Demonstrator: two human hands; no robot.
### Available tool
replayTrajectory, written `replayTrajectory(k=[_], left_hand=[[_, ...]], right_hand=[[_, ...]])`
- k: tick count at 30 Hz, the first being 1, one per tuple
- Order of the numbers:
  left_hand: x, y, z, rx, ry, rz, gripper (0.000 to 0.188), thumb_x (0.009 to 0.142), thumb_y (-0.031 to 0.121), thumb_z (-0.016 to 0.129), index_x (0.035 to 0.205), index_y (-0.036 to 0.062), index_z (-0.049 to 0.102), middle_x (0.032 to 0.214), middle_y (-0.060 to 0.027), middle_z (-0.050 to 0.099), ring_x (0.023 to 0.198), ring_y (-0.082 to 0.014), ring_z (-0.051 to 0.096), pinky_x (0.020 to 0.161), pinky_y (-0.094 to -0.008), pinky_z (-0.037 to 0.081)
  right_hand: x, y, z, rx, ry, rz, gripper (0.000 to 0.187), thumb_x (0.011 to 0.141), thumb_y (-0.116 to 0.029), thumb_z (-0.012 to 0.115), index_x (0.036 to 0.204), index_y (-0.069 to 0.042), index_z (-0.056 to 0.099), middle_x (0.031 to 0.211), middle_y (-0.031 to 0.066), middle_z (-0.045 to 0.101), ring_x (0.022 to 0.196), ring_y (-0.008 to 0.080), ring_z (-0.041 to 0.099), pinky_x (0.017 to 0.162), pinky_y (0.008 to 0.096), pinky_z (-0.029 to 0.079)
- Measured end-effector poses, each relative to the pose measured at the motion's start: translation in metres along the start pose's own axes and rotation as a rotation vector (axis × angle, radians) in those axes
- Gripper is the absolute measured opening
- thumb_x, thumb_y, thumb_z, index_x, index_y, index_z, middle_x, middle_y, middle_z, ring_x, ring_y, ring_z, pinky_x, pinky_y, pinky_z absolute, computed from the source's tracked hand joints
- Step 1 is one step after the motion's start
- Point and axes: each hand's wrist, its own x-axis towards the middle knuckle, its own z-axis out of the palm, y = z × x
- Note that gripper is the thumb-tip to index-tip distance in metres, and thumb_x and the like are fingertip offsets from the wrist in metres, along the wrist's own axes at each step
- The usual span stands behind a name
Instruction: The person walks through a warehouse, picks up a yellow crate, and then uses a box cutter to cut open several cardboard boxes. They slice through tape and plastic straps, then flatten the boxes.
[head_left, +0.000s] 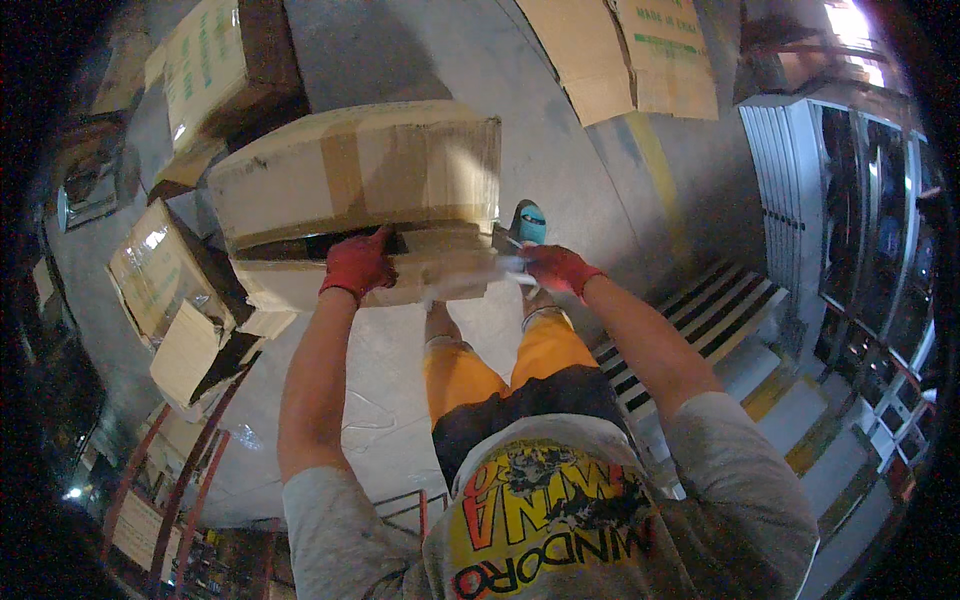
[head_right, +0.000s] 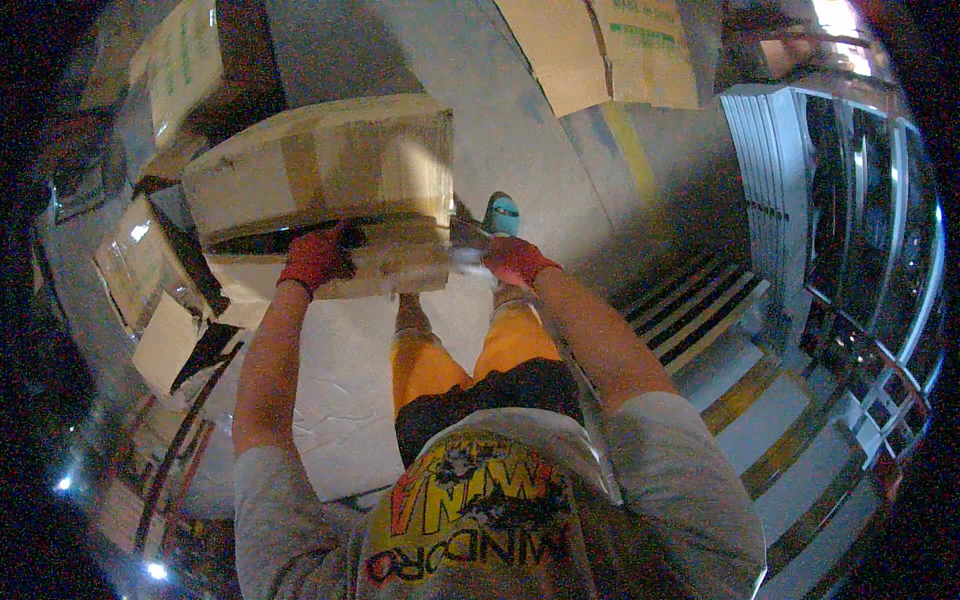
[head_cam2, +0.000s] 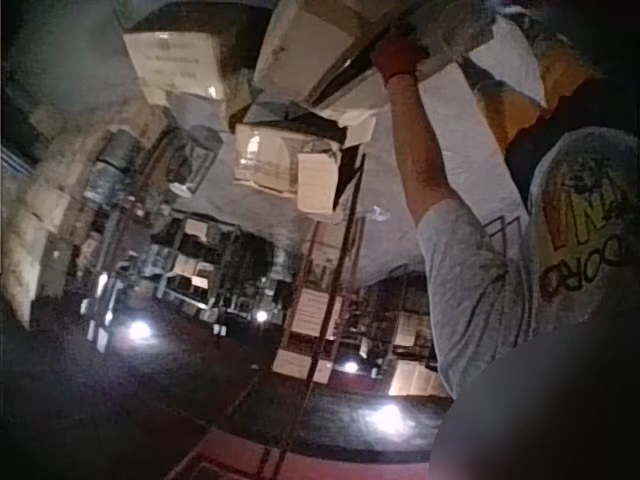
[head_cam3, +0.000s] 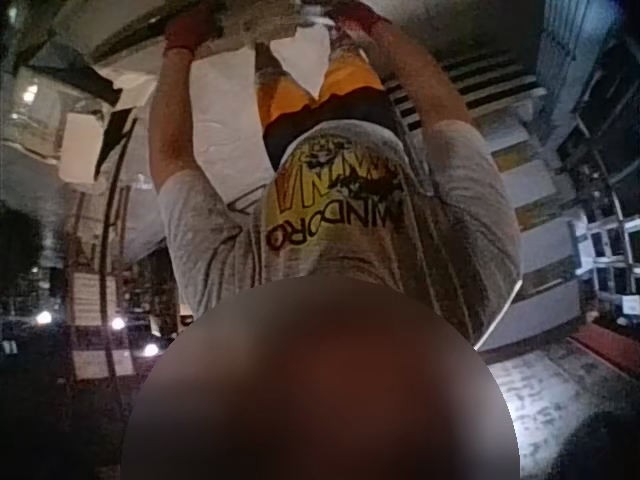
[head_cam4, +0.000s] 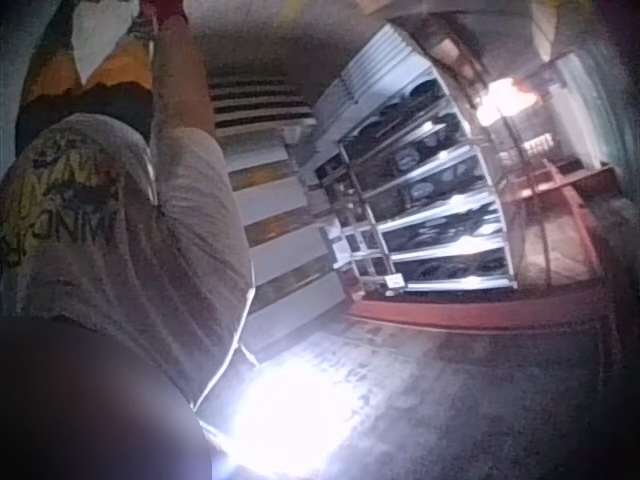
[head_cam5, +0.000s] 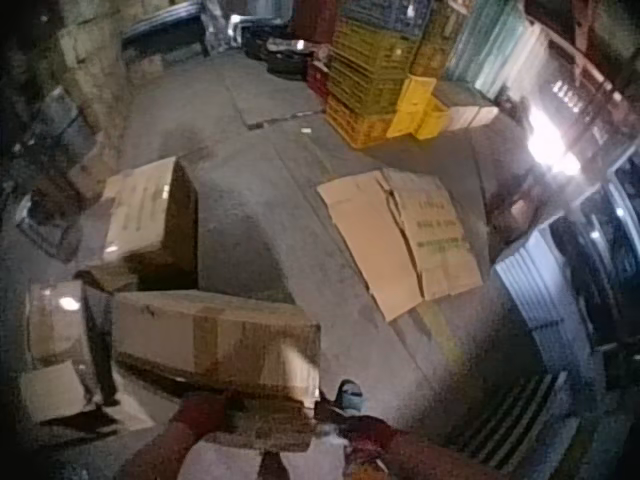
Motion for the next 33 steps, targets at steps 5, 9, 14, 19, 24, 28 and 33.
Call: replayTrajectory(k=[5,9,14,19,24,28,33], left_hand=[[0.002,0.001,-0.015,0.017,-0.043,0.01,0.098,0.064,0.038,0.088,0.149,0.021,0.043,0.112,-0.0187,0.071,0.101,-0.0382,0.069,0.088,-0.0503,0.055],[0.007,0.009,-0.016,0.072,-0.012,0.0,0.099,0.063,0.037,0.088,0.149,0.022,0.043,0.111,-0.0184,0.071,0.099,-0.0388,0.07,0.088,-0.0498,0.056],[0.003,0.007,-0.004,0.064,0.236,0.094,0.093,0.062,0.033,0.087,0.145,0.0219,0.048,0.11,-0.0157,0.07,0.099,-0.0367,0.069,0.086,-0.0485,0.056],[-0.003,0.005,0.022,0.036,0.358,0.043,0.073,0.066,0.028,0.081,0.135,0.0211,0.058,0.117,-0.0104,0.065,0.102,-0.0303,0.066,0.083,-0.0458,0.055],[-0.004,0.037,0.036,-0.07,0.407,0.077,0.051,0.079,0.023,0.07,0.129,0.0215,0.061,0.099,-0.0112,0.071,0.091,-0.0302,0.07,0.078,-0.0455,0.055],[0.008,0.045,0.001,-0.301,0.627,0.075,0.048,0.08,0.025,0.07,0.127,0.0145,0.061,0.1,-0.0185,0.072,0.088,-0.0398,0.07,0.076,-0.0512,0.057],[0.039,0.02,-0.081,-0.381,0.554,-0.087,0.082,0.073,0.034,0.079,0.144,0.0141,0.043,0.101,-0.0233,0.071,0.092,-0.0448,0.069,0.08,-0.0545,0.057]], right_hand=[[-0.013,0.026,-0.002,0.208,0.246,-0.065,0.041,0.096,-0.032,0.058,0.128,-0.008,0.06,0.119,0.0184,0.067,0.113,0.0364,0.064,0.095,0.0435,0.05],[-0.028,0.04,-0.043,0.581,0.403,-0.21,0.039,0.097,-0.028,0.061,0.125,-0.001,0.062,0.111,0.0186,0.07,0.101,0.0336,0.067,0.093,0.0409,0.052],[-0.023,0.019,-0.075,0.716,0.466,-0.209,0.03,0.098,-0.027,0.061,0.112,-0.001,0.064,0.099,0.0132,0.07,0.092,0.023,0.065,0.086,0.0361,0.052],[-0.032,-0.017,-0.082,1.279,0.646,-0.338,0.035,0.095,-0.019,0.065,0.126,-0.008,0.053,0.095,0.0039,0.062,0.084,0.0159,0.062,0.071,0.034,0.055],[-0.055,-0.073,-0.117,0.711,0.739,-0.313,0.031,0.099,-0.017,0.061,0.127,-0.005,0.057,0.096,0.0037,0.064,0.085,0.0118,0.061,0.072,0.0307,0.053],[-0.053,-0.142,-0.14,0.418,0.856,-0.507,0.028,0.1,-0.019,0.06,0.122,-0.002,0.059,0.099,0.0069,0.067,0.086,0.014,0.062,0.077,0.0324,0.052],[-0.086,-0.193,-0.129,0.821,0.891,-0.583,0.031,0.101,-0.024,0.06,0.121,-0.001,0.059,0.099,0.0077,0.068,0.086,0.016,0.063,0.078,0.0318,0.052]])
